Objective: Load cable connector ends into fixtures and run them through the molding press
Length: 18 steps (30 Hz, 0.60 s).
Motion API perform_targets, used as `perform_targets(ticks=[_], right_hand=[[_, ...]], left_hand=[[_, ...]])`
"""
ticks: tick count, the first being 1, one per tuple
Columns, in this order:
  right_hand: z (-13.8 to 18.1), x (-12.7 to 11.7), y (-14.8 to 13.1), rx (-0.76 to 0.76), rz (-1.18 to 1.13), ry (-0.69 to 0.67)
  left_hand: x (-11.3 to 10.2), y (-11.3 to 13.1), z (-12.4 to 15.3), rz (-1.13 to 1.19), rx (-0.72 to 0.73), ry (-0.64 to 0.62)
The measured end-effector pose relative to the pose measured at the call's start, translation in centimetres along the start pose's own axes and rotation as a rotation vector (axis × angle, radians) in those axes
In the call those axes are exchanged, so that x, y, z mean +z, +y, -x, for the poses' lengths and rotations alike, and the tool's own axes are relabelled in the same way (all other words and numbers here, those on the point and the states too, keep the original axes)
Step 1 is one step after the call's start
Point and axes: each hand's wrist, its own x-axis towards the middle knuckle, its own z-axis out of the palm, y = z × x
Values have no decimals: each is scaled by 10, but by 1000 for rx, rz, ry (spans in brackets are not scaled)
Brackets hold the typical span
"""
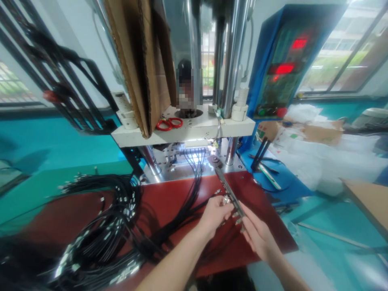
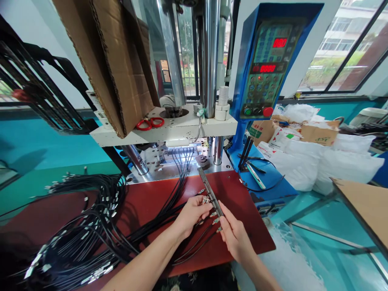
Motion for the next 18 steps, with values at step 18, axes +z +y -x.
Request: perform_targets(ticks=[18], right_hand=[[4,0,-13,-18,-60,58]], left_hand=[[-15,3,1,111,-134,-44]])
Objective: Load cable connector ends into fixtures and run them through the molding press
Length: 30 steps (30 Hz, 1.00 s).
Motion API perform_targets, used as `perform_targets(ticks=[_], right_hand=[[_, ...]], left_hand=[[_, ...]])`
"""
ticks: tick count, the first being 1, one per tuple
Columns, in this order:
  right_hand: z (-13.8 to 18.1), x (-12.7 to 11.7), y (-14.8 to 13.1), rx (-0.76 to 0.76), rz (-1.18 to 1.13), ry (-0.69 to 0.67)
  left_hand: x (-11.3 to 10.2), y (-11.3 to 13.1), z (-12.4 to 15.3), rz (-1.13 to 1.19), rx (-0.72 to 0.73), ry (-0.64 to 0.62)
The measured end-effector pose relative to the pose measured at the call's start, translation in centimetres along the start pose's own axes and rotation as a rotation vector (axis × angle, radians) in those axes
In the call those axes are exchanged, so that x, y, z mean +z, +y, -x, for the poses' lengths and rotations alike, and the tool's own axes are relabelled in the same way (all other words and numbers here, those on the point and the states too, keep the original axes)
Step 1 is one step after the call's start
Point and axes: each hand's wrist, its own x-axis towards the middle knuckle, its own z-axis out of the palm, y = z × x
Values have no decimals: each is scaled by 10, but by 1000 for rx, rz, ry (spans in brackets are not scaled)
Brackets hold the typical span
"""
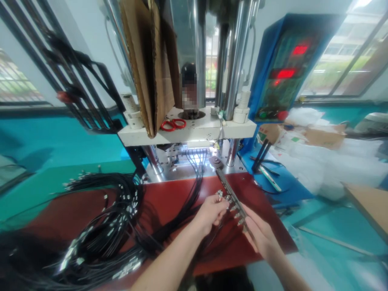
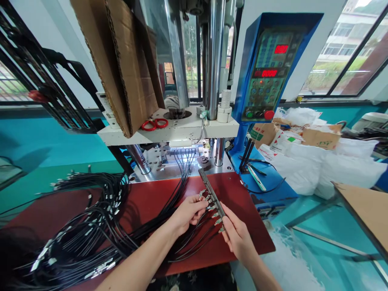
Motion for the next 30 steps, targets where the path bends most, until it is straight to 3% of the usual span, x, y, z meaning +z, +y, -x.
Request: perform_targets(ticks=[8,15,23,30], right_hand=[[-2,-4,4,-7,-38,-51],[-4,4,11,-50,39,-13],[0,0,-1,34,-27,-29],[0,-3,-9,5,-29,-9]], left_hand=[[8,-1,-9,-65,84,199],[7,-9,-13,-80,299,224],[-3,4,-4,-83,251,184],[-3,8,-8,-51,61,155]])
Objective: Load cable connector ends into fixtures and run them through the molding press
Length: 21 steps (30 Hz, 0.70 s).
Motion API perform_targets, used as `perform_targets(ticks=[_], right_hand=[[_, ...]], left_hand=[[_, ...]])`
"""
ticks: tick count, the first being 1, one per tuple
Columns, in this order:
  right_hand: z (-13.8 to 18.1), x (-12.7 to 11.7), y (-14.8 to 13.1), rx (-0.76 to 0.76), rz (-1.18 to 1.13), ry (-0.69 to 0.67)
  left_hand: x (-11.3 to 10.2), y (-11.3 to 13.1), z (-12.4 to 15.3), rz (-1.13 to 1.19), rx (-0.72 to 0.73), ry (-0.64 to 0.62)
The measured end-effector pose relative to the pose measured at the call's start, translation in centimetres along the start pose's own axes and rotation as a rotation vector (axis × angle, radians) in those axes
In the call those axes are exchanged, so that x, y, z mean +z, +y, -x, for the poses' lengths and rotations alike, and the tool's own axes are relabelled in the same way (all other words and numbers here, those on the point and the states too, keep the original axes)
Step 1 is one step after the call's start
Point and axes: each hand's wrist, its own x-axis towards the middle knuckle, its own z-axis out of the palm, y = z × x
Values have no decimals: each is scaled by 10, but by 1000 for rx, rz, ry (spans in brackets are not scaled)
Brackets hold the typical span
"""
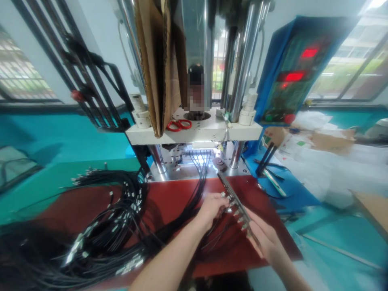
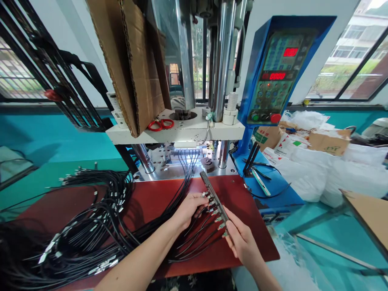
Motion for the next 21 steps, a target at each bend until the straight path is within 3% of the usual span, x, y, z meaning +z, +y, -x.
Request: perform_targets(ticks=[7,13,16,21], right_hand=[[-2,2,4,-15,-7,-28],[-3,5,7,2,-59,-22],[-2,3,3,73,-135,-1],[0,1,-2,96,-134,-11]], left_hand=[[-5,1,-7,-95,32,-22],[-8,-2,-10,-171,166,-37],[-13,-1,-7,-97,237,42],[-13,-2,-3,31,167,148]])
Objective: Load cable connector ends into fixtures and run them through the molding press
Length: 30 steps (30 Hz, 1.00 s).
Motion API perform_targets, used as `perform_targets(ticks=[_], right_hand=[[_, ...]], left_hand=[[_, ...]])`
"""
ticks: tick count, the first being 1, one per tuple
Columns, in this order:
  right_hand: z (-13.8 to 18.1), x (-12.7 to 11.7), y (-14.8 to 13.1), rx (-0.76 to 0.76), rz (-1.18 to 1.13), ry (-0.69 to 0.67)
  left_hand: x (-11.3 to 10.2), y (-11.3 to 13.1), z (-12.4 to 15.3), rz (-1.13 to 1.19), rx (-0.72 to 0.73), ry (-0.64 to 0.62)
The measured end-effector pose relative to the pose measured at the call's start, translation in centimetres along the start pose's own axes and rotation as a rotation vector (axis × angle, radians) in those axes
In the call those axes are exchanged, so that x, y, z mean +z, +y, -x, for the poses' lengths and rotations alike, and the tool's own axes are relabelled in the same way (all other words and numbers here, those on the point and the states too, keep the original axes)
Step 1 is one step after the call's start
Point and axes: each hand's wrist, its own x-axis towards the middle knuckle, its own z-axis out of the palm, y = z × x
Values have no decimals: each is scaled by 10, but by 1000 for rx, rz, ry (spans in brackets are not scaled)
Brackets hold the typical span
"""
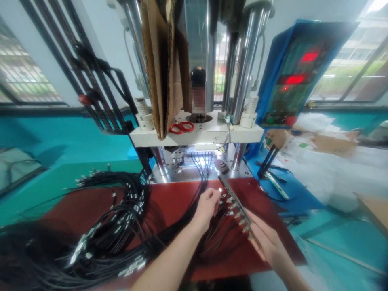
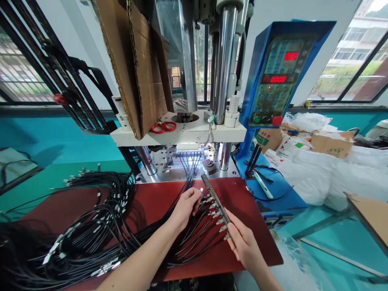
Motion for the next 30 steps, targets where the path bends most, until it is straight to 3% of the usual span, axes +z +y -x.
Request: perform_targets(ticks=[18,21,25,28,30], right_hand=[[-2,2,-2,-128,193,-65],[1,-4,2,-157,180,-52],[4,-30,15,-147,195,-42],[6,-50,23,-144,390,68],[8,-58,23,-157,637,104]], left_hand=[[-1,0,-17,-261,48,-94],[8,-4,-22,-438,108,-134],[27,-2,-24,-569,213,-210],[29,5,-25,-742,397,-261],[19,12,-29,-851,504,-241]])
